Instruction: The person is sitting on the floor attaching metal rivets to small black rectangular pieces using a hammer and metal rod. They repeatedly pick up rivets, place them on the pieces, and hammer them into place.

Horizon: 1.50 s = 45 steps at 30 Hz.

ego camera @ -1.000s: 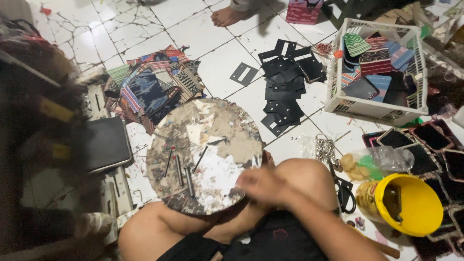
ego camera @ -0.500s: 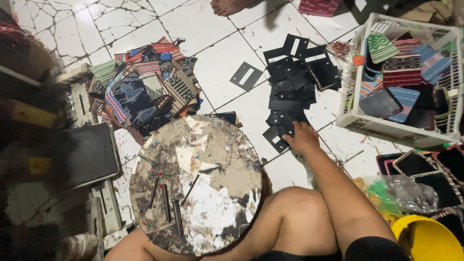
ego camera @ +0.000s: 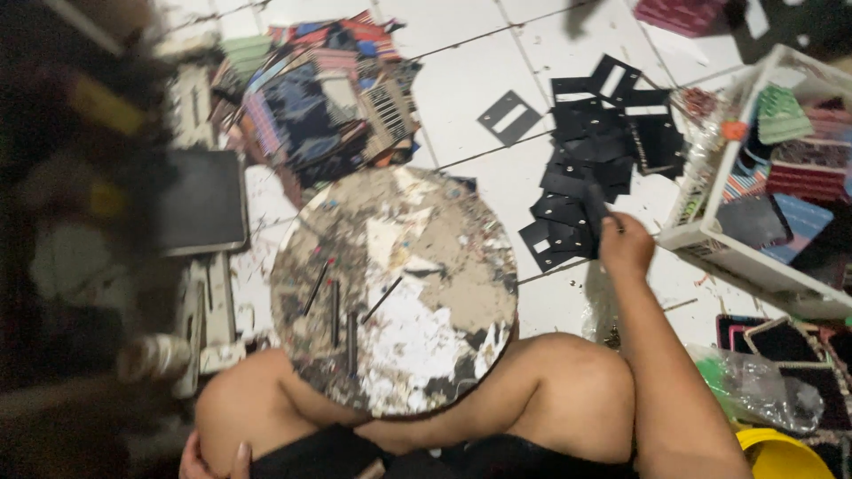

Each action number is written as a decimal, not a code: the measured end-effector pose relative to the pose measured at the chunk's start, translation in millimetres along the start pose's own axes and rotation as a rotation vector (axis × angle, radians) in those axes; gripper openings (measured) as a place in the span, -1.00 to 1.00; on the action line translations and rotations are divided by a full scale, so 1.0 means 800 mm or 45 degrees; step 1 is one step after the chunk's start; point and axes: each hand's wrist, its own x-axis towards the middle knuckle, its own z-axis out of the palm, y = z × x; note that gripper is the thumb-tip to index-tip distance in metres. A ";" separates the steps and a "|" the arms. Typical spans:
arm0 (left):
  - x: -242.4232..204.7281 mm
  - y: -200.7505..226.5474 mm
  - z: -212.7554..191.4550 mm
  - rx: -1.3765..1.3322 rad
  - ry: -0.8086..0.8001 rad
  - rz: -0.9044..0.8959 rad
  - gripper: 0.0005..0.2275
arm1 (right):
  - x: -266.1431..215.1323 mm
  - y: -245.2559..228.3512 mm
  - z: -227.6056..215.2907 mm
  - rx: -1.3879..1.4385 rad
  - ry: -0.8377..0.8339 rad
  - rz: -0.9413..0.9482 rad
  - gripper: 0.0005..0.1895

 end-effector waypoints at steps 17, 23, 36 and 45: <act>-0.030 0.125 -0.049 0.080 -0.298 -0.177 -0.30 | -0.296 -0.189 -0.086 0.135 -0.686 -1.352 -0.33; -0.045 0.068 -0.075 -0.031 -0.255 -0.110 -0.47 | -0.285 -0.160 -0.092 0.194 -0.407 -1.081 -0.71; -0.146 -0.145 -0.261 0.444 0.169 -0.520 -0.75 | -0.215 -0.104 -0.076 0.082 -0.503 -0.878 -0.82; -0.233 -0.036 -0.290 0.195 -0.175 -1.420 -0.60 | -0.250 -0.133 -0.094 0.094 -0.420 -0.948 -0.82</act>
